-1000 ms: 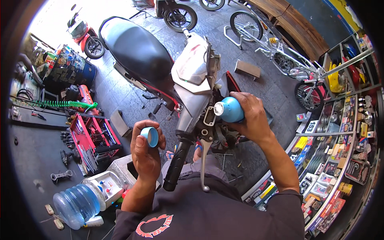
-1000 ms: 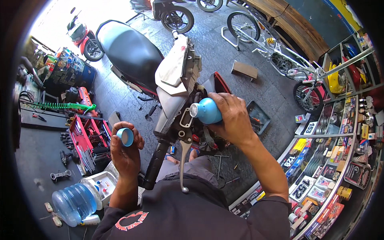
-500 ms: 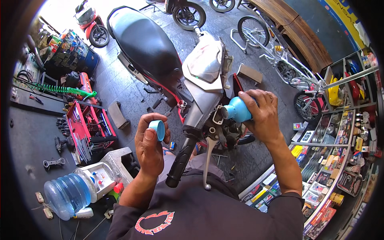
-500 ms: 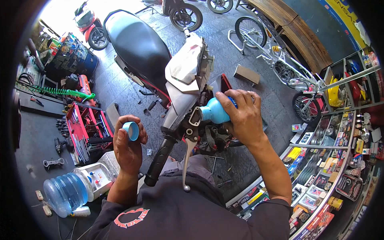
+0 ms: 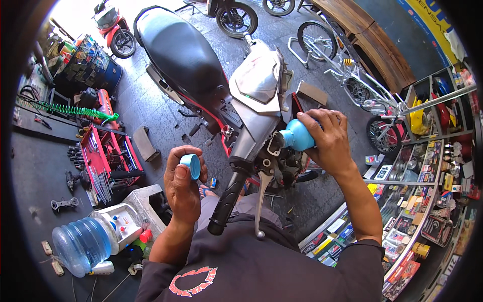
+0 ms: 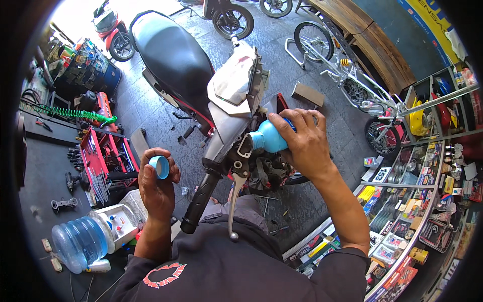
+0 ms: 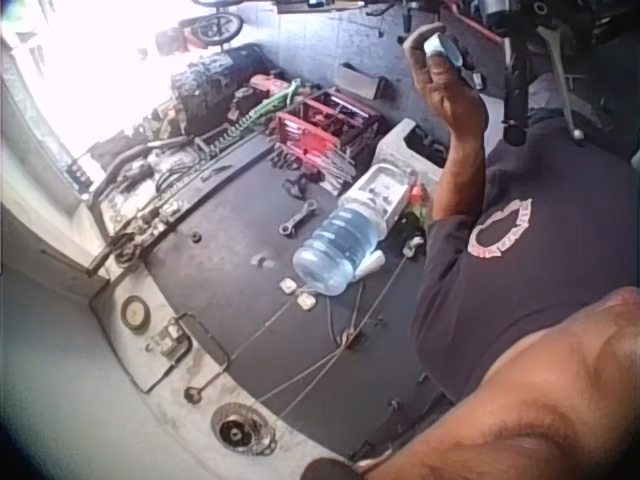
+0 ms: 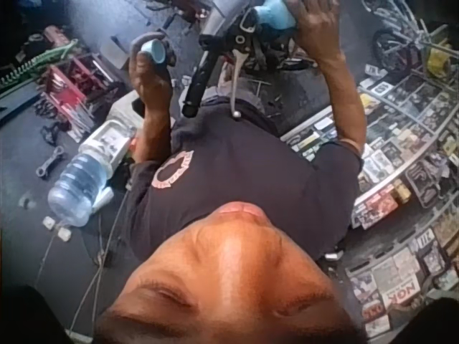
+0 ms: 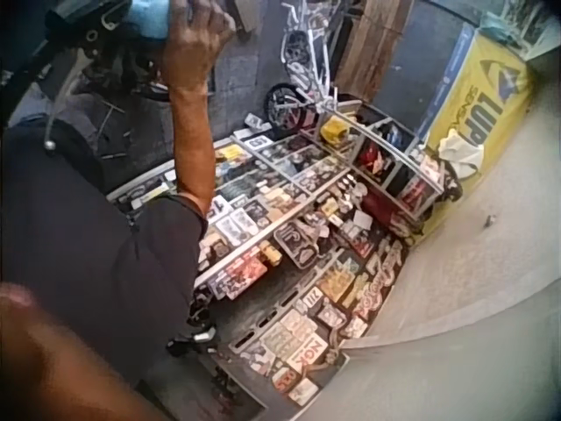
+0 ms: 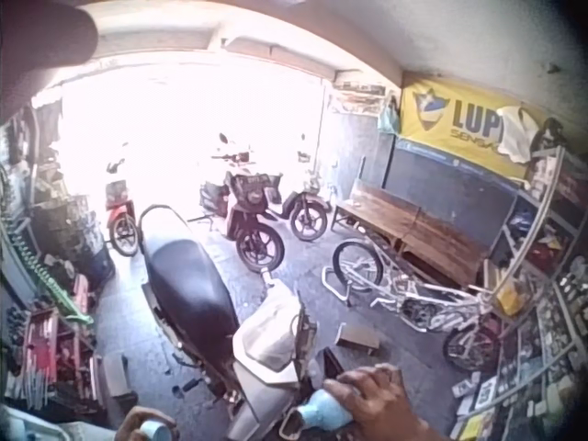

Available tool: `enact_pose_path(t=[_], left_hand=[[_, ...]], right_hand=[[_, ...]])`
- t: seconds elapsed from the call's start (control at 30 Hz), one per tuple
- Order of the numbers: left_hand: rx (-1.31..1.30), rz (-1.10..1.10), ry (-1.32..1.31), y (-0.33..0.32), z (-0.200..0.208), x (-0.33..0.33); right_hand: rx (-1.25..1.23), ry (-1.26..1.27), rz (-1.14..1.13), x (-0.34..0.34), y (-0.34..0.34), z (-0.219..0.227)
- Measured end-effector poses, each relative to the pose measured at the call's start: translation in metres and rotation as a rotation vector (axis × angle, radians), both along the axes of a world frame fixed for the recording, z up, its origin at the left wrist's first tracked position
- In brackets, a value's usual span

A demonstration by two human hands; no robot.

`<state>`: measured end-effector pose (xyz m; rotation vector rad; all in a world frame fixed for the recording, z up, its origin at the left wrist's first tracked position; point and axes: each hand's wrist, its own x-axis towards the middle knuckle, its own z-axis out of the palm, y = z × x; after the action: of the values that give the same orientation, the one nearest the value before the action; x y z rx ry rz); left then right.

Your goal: The person adds brake fluid to the reservoir on the handlebar of a motorcycle and uses a cloth to wipe the area.

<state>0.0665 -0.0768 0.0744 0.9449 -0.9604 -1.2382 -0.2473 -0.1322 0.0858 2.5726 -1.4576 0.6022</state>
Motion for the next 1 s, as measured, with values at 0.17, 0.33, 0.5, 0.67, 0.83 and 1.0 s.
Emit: enact_pose_path(t=[0.17, 0.33, 0.5, 0.67, 0.83, 1.0], left_hand=[[-0.003, -0.003, 0.000, -0.002, 0.001, -0.003], [-0.018, -0.020, -0.020, -0.005, 0.001, -0.005], [-0.054, -0.081, -0.137, -0.015, 0.012, -0.012], [-0.113, -0.096, -0.176, -0.027, 0.020, -0.020], [-0.106, -0.174, -0.182, -0.034, 0.033, -0.033], [-0.158, -0.476, -0.460, -0.049, 0.045, -0.047]], right_hand=[[-0.015, 0.022, -0.010, 0.000, 0.002, 0.000], [0.088, -0.086, -0.029, 0.000, 0.005, -0.012], [0.144, -0.221, -0.099, 0.003, 0.018, -0.029], [0.165, -0.398, -0.209, 0.021, 0.038, -0.052], [0.288, -0.671, -0.310, 0.035, 0.055, -0.073], [0.317, -0.736, -0.357, 0.045, 0.072, -0.062]])
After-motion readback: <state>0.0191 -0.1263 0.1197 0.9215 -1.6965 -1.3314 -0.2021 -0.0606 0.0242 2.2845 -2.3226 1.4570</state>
